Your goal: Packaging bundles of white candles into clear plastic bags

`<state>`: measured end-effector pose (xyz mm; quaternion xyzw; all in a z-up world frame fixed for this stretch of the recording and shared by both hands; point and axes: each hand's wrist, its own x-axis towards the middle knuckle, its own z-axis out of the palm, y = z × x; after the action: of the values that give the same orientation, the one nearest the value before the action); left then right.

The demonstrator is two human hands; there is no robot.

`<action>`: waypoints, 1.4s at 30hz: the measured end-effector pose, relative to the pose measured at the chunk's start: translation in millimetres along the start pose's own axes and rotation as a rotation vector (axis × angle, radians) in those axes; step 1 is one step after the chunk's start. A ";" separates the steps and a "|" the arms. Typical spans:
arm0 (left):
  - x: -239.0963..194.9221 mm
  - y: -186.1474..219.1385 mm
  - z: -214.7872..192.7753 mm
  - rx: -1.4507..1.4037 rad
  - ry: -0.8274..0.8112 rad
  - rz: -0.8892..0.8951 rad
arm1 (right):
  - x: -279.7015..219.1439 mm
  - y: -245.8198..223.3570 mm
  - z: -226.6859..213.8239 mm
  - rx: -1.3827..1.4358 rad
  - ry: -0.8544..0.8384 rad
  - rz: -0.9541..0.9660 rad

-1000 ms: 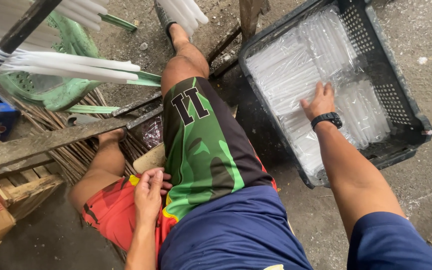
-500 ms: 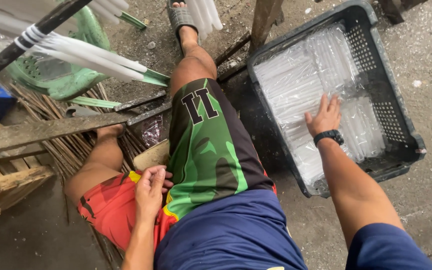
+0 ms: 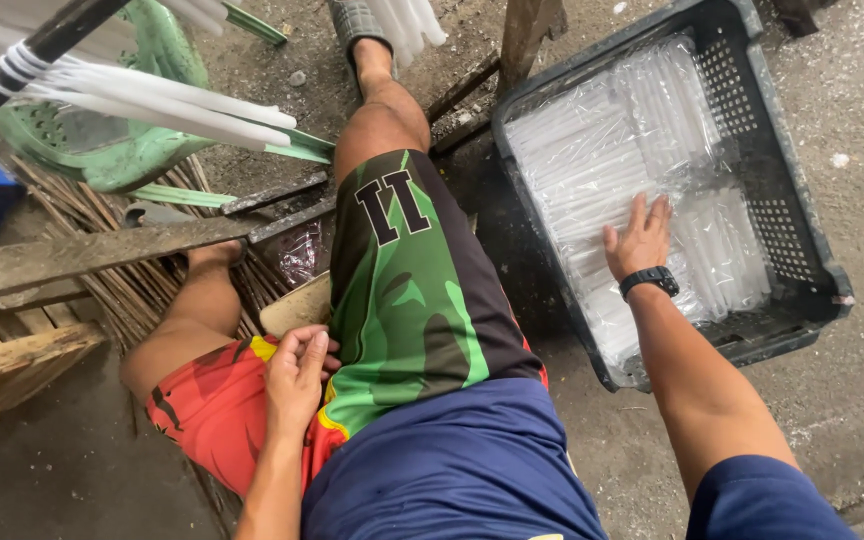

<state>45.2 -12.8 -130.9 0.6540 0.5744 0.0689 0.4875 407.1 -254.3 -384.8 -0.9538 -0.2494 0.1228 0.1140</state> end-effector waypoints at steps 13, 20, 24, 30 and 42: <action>-0.7 -4.2 -0.1 -0.060 0.024 0.044 | 2.5 -24.3 7.7 -0.138 -0.146 -0.173; 33.5 40.5 -42.5 -0.168 0.187 0.244 | 22.9 -98.9 -47.1 0.179 0.217 -0.407; 63.8 126.5 -62.6 -0.234 0.430 0.628 | -0.2 -226.8 -150.7 0.649 0.231 -0.681; 103.9 185.2 -48.1 -0.431 0.099 0.716 | -43.2 -389.9 -322.1 0.680 0.596 -1.285; 45.5 157.4 -71.3 -0.786 -0.583 0.519 | -3.2 -427.2 -326.5 0.121 0.765 -1.247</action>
<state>121.6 85.5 -2.7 0.5351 0.1666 0.2118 0.8007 308.1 56.0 43.0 -0.6027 -0.6814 -0.2931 0.2942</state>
